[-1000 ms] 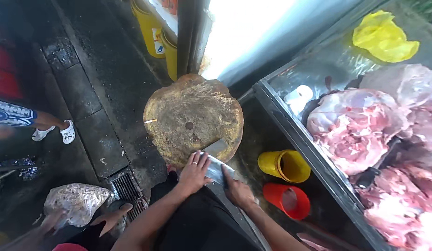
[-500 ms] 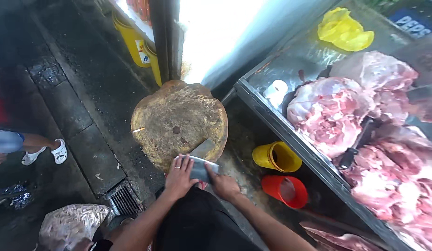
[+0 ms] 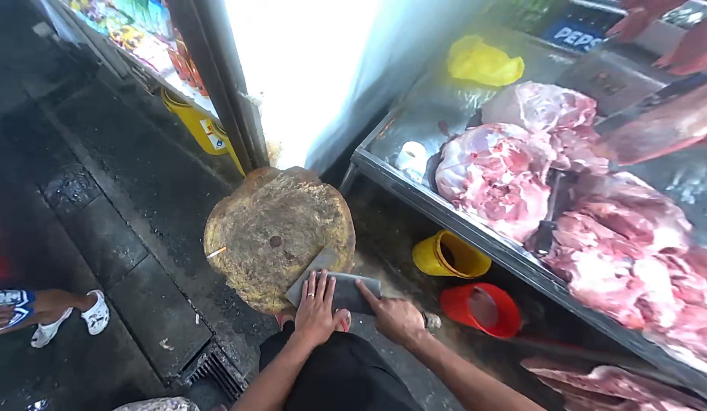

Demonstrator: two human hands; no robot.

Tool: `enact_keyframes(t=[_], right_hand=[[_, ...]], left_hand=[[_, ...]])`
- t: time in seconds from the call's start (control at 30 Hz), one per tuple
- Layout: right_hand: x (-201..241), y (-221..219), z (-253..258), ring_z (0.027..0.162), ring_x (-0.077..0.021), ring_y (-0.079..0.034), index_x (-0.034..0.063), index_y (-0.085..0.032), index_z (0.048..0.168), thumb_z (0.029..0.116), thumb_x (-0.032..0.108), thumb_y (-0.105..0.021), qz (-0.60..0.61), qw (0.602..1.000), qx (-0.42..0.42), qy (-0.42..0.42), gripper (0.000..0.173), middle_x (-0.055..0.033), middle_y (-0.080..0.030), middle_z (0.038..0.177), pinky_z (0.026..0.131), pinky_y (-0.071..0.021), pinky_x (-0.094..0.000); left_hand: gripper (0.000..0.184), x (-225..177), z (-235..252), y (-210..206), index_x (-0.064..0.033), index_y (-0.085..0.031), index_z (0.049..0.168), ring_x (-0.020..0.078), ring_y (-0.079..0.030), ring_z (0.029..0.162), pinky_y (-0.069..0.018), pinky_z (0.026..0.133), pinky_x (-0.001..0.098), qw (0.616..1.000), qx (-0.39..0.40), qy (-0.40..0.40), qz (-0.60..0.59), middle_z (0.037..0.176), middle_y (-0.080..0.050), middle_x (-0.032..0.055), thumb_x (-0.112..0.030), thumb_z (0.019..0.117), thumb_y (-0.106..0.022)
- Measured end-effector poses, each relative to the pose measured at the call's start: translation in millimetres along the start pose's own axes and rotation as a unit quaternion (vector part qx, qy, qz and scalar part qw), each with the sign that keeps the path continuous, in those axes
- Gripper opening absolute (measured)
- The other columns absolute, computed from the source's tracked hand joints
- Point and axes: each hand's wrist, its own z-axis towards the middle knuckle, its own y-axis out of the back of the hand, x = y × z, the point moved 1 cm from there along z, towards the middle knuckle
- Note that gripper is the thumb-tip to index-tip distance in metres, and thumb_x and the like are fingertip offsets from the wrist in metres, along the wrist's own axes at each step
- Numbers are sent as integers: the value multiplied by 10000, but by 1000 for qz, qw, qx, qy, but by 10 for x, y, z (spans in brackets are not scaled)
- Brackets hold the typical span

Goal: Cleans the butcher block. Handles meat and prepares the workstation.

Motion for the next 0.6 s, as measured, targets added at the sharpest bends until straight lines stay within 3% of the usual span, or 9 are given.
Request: enact_keyframes(t=[0.1, 0.17, 0.3, 0.37, 0.43, 0.53, 0.6], right_hand=[[-93, 273, 135, 888, -483, -696, 489, -43, 1636, 921, 209, -613, 26, 999, -33, -28, 956, -232, -718, 1019, 727, -538, -679], [-154, 382, 60, 912, -495, -690, 486, -34, 1636, 939, 217, -603, 55, 998, -20, -37, 939, -239, -713, 1057, 738, -536, -694], [0, 0, -124, 962, -527, -672, 499, -77, 1630, 953, 251, -662, 112, 992, 29, 44, 928, -262, -709, 1077, 784, -517, -740], [13, -135, -127, 942, -521, -677, 498, -89, 1628, 954, 278, -683, 112, 992, 28, 55, 925, -253, -713, 1041, 770, -521, -728], [-106, 28, -103, 919, -513, -678, 493, -93, 1630, 924, 169, -666, 115, 993, 4, 24, 965, -249, -712, 1010, 751, -526, -713], [-289, 288, -22, 915, -506, -681, 457, -81, 1643, 915, 140, -646, 128, 990, -46, -26, 974, -249, -710, 1003, 735, -528, -703], [-226, 262, -73, 946, -509, -679, 457, -63, 1643, 921, 134, -632, 134, 990, -32, -29, 975, -252, -709, 1021, 753, -528, -704]], left_hand=[[913, 55, 518, 106, -154, -247, 1649, 358, -69, 1597, -119, 1276, 606, 998, -36, -50, 5, 1733, -136, 87, -742, 969, -405], [905, 3, 615, 82, -151, -264, 1645, 360, -93, 1593, -130, 1278, 591, 996, -51, -71, 8, 1727, -169, 90, -723, 967, -441], [945, 82, -168, -82, -66, -321, 1614, 432, -162, 1568, -176, 1255, 620, 995, -79, -39, 40, 1696, -217, 192, -747, 963, -385], [977, 127, -285, -228, -44, -337, 1602, 466, -212, 1545, -219, 1222, 646, 992, -103, -42, 59, 1674, -253, 229, -772, 950, -350], [946, 48, 23, -181, -50, -304, 1615, 446, -178, 1559, -179, 1248, 625, 992, -98, -66, 53, 1687, -225, 215, -734, 967, -379], [934, 16, 690, -45, -67, -297, 1622, 408, -155, 1575, -152, 1267, 606, 985, -95, -136, 48, 1700, -212, 181, -740, 977, -349], [927, 48, 625, 6, -66, -309, 1618, 398, -160, 1576, -155, 1273, 595, 986, -79, -141, 45, 1703, -217, 163, -741, 983, -338]])
